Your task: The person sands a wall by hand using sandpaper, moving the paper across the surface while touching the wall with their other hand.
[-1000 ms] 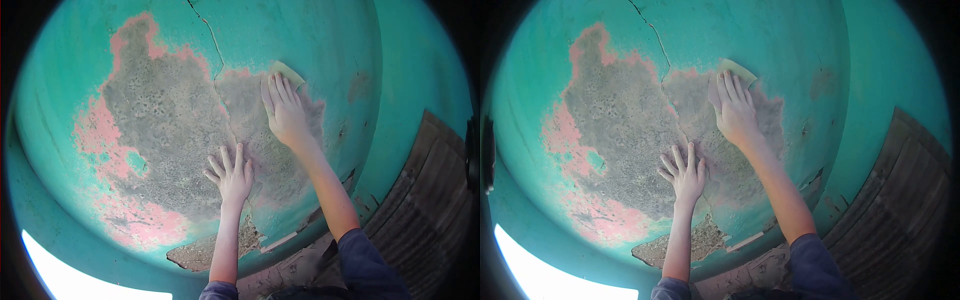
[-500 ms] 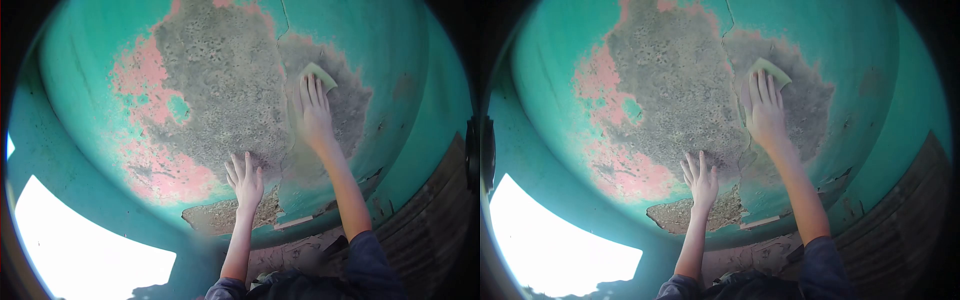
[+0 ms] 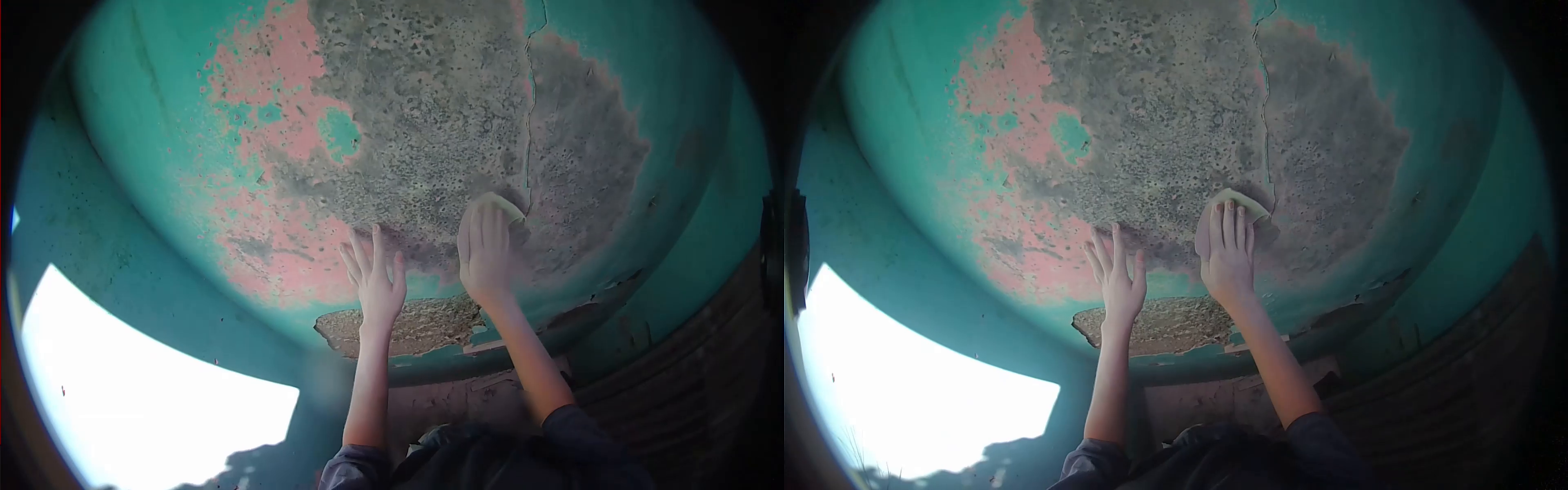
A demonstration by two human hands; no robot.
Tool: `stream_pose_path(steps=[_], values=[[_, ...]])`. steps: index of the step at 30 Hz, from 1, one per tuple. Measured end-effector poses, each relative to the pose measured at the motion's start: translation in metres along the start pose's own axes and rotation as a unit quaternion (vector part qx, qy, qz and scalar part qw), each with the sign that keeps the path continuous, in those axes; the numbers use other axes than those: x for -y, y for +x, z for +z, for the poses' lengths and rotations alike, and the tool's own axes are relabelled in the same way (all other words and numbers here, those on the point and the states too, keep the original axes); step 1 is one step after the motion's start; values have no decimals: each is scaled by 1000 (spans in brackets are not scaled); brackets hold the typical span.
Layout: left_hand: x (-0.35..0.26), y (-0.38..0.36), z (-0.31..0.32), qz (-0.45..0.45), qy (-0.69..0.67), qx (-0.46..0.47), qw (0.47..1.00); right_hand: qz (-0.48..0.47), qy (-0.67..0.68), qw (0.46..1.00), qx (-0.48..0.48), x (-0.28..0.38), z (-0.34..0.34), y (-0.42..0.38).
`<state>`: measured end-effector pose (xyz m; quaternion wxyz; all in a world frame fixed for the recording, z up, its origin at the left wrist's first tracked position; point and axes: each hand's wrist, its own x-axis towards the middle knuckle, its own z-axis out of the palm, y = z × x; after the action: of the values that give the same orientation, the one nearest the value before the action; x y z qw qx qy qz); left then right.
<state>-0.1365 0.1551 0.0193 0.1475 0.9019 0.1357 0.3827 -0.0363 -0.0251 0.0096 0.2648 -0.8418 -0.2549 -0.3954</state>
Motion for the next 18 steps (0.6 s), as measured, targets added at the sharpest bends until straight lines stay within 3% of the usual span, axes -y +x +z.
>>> stream_pose_path(steps=[2, 4, 7, 10, 14, 16, 18], values=[[18, -1, -7, 6, 8, -4, 1000, -13, -1, 999, 53, 1, 26, -38], [35, 1, -14, 15, 21, -3, 1000, 13, 7, 997, 71, 7, 21, -25], [56, 4, -22, 26, 39, -1, 999, 53, -15, 998, -32, 14, 9, 11], [68, 7, -24, 42, 73, 5, 996, 58, -31, 997, -39, 14, 29, -1], [77, 6, -14, 41, 80, 30, 995, 110, 83, 990, 4, 50, 82, -98], [89, 7, -4, 72, 104, 16, 992, 133, 55, 982, 126, 59, 99, -134], [105, 10, 0, 98, 135, 22, 986, 139, 49, 986, 76, 38, 98, -127]])
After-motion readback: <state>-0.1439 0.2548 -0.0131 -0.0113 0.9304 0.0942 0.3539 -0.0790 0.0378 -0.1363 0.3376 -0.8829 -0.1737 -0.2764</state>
